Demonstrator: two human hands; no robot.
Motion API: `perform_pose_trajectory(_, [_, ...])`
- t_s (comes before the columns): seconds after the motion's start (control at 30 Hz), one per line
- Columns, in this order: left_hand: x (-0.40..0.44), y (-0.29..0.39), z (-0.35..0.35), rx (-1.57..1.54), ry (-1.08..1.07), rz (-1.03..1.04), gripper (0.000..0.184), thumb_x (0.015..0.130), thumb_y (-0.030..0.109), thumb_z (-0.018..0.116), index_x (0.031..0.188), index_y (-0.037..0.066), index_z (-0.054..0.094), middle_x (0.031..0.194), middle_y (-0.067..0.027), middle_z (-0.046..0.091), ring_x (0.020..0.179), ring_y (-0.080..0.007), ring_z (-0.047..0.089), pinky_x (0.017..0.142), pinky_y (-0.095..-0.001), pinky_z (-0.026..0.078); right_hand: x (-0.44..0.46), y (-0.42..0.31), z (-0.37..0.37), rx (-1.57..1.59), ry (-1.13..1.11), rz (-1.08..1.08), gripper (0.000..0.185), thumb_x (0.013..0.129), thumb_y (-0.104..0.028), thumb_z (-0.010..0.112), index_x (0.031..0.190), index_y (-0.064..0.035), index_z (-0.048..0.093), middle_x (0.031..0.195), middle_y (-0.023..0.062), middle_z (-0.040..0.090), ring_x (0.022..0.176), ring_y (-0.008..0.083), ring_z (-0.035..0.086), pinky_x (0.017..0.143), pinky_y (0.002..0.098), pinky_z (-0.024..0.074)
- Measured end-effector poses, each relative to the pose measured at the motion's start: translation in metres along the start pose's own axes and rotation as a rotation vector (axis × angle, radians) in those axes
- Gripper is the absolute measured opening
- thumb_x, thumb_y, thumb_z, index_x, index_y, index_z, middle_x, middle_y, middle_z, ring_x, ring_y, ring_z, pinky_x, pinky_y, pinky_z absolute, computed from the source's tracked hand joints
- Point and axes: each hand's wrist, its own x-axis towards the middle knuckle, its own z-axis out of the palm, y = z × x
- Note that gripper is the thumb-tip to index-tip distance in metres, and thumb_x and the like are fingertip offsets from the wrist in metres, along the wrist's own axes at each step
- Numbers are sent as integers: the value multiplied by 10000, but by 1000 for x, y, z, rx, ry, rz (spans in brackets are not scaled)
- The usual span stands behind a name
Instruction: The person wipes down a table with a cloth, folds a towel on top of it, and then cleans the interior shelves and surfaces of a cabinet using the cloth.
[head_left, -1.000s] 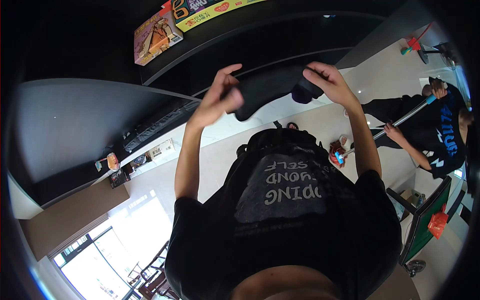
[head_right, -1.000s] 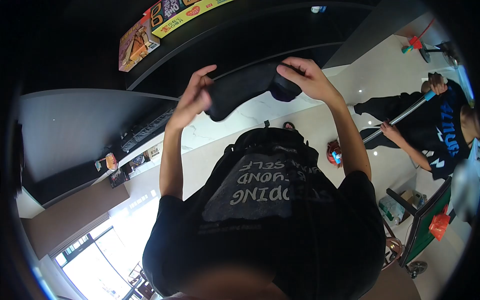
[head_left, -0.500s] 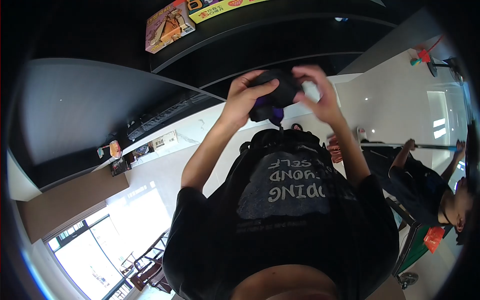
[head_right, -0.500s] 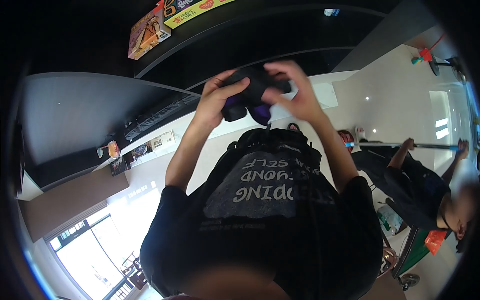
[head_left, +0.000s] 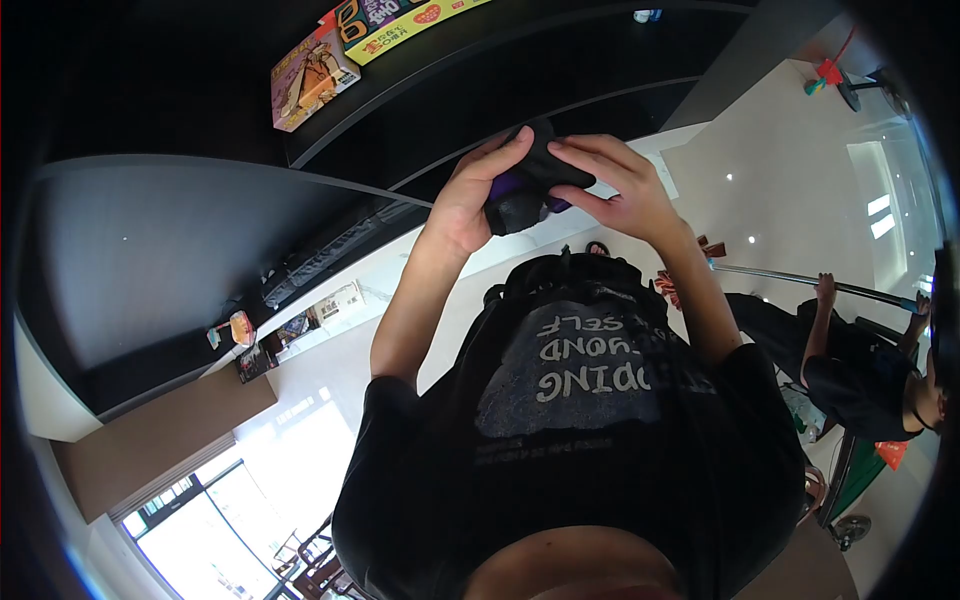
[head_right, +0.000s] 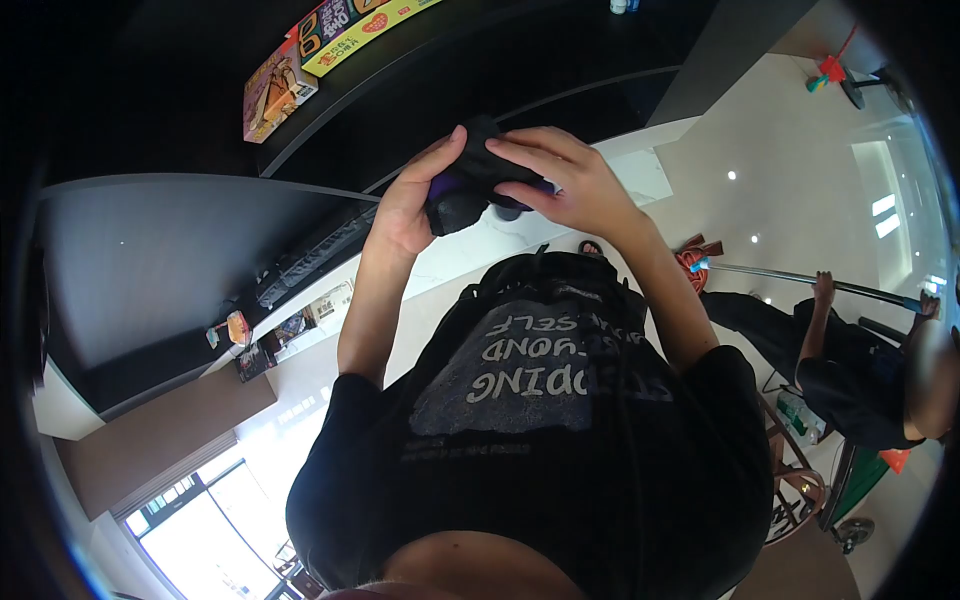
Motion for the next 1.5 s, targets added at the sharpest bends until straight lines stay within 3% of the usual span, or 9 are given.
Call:
perform_pose_trajectory(0.23, [6, 2, 3, -124, -79, -107, 354, 935, 334, 700, 1123, 37, 659, 996, -75, 703, 849, -154, 695, 717, -274, 572, 2, 0, -29, -251, -18, -169, 432, 818, -132, 771, 1230, -64, 660, 1014, 80, 701, 852, 245, 689, 747, 319, 568])
perform_pose_trajectory(0.33, [2, -3, 7, 2, -101, 37, 392, 897, 241, 751, 1186, 1, 641, 1013, -85, 703, 852, -169, 697, 724, -292, 580, 6, -7, -40, 11, 305, 172, 177, 969, -112, 638, 1100, 5, 661, 742, 85, 628, 687, 88, 594, 631, 226, 454])
perform_pose_trajectory(0.4, [0, -9, 8, 600, -227, 551, 372, 836, 124, 790, 1161, -12, 670, 989, -92, 704, 840, -206, 698, 724, -321, 571, 11, -12, -51, 113, 326, 237, 174, 980, -127, 627, 1089, 4, 662, 730, 64, 618, 678, 71, 564, 618, 217, 435])
perform_pose_trajectory(0.63, [10, -17, -14, 1385, 48, 791, 230, 790, 65, 775, 1002, -8, 726, 935, -119, 682, 807, -259, 689, 739, -358, 541, 14, -34, -65, 71, 335, 189, 178, 1002, -132, 603, 1091, 12, 657, 821, 4, 653, 732, 40, 544, 674, 192, 431])
perform_pose_trajectory(0.9, [19, -22, -45, 1061, -56, 603, 210, 837, 164, 802, 930, -14, 745, 826, -78, 722, 746, -107, 626, 695, -258, 483, 0, -26, -97, 116, 667, 211, 195, 1006, -119, 597, 1076, 51, 660, 866, 17, 672, 762, 36, 559, 705, 171, 443])
perform_pose_trajectory(1.07, [31, -23, -41, 923, 82, 494, 221, 859, 209, 801, 793, 6, 745, 641, 35, 590, 603, -23, 467, 553, -207, 344, 2, 25, -123, -119, 637, 554, 264, 988, -275, 643, 1008, -17, 697, 647, -106, 458, 563, 1, 345, 508, 206, 242])
perform_pose_trajectory(1.23, [12, -27, 31, 607, 54, 433, 252, 923, 206, 741, 771, 7, 713, 633, 106, 493, 601, 12, 358, 514, -214, 241, -17, -38, -63, -24, 463, 552, 231, 984, -221, 644, 973, 5, 691, 631, -54, 512, 624, 16, 482, 565, 200, 380])
perform_pose_trajectory(1.37, [-4, -51, 56, 438, -9, 422, 485, 1047, 376, 519, 1217, -58, 656, 1119, -110, 693, 952, -114, 596, 892, -265, 453, -30, -66, -27, 154, 331, 443, 298, 888, -160, 749, 1105, 4, 628, 966, 64, 606, 919, 136, 616, 792, 286, 515])
perform_pose_trajectory(1.5, [-21, -54, 65, 273, -157, 276, 934, 1009, 672, 87, 1380, -67, 523, 1446, -168, 506, 1385, -263, 384, 1168, -423, 235, -39, -48, -12, 339, 364, 547, 708, 736, -155, 884, 1307, -29, 485, 1245, 108, 517, 1163, 222, 560, 907, 378, 531])
